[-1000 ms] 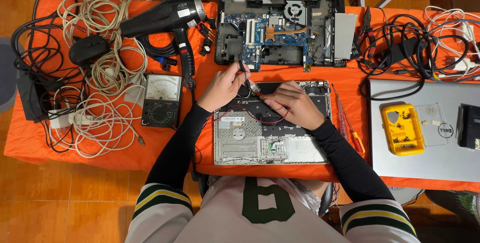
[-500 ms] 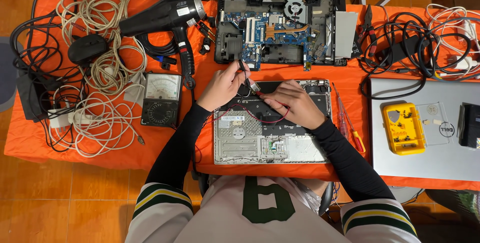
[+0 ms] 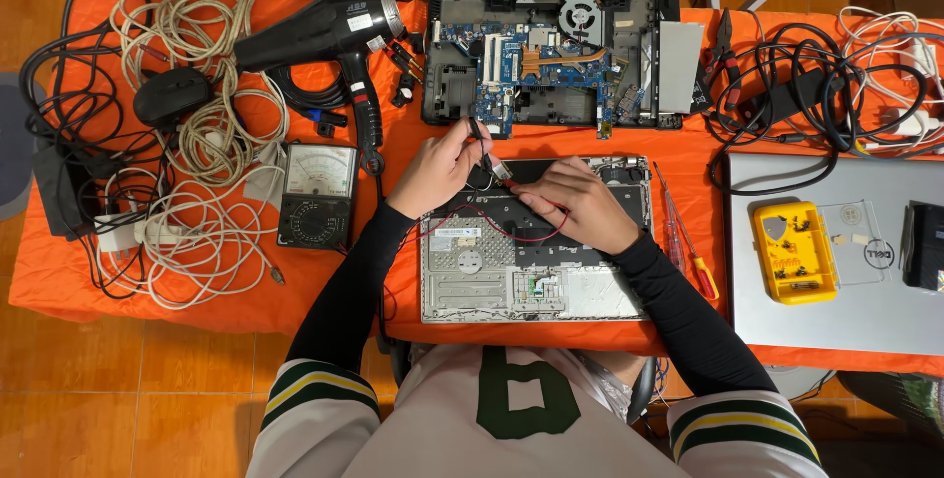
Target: Inspecting and repairing internal components of a laptop using tools.
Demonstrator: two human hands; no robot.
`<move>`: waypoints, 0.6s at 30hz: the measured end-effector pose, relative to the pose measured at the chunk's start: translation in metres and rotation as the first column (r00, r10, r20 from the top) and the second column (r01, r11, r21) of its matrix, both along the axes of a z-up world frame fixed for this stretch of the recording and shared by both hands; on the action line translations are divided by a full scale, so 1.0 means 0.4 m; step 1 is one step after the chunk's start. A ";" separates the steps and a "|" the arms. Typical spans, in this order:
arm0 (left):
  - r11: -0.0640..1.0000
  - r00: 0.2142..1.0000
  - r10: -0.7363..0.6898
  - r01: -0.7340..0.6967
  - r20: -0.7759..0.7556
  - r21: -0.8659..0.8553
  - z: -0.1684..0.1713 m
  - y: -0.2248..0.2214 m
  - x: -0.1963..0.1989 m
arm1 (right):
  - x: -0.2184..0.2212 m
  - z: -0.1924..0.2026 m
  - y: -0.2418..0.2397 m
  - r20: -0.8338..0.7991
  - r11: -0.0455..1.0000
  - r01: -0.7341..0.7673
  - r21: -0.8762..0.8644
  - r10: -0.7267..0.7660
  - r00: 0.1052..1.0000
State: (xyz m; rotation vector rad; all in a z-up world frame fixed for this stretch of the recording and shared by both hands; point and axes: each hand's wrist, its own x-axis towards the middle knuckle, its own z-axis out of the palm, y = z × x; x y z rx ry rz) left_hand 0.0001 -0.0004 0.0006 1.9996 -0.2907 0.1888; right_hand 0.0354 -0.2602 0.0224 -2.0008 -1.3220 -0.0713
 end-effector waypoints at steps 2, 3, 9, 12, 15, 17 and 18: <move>1.000 1.000 0.013 -0.013 -0.017 0.009 -0.003 -0.001 0.001 | 0.000 0.003 0.000 0.013 1.000 0.005 0.004 -0.005 1.000; 1.000 1.000 0.013 -0.013 -0.017 0.009 -0.004 0.000 0.002 | 0.000 0.002 0.000 0.012 1.000 0.005 0.004 -0.005 1.000; 1.000 0.999 -0.008 0.007 -0.039 -0.018 0.005 0.003 -0.001 | 0.002 -0.003 -0.007 -0.017 1.000 -0.004 -0.005 0.004 1.000; 0.998 1.000 -0.021 0.021 -0.003 -0.065 -0.003 0.002 -0.009 | -0.003 -0.001 -0.009 -0.039 1.000 -0.012 -0.019 0.011 0.999; 0.999 0.999 -0.025 0.026 0.028 -0.029 -0.004 0.004 -0.007 | -0.002 0.008 -0.007 -0.030 1.000 -0.024 -0.013 0.024 0.999; 0.999 0.998 -0.032 0.033 0.052 -0.026 -0.002 0.006 -0.005 | 0.001 0.014 -0.003 -0.057 1.000 -0.017 0.004 0.017 0.998; 0.999 0.999 -0.028 0.029 0.046 -0.028 -0.004 0.008 -0.005 | 0.002 0.008 -0.004 -0.063 1.000 -0.021 0.001 0.021 0.998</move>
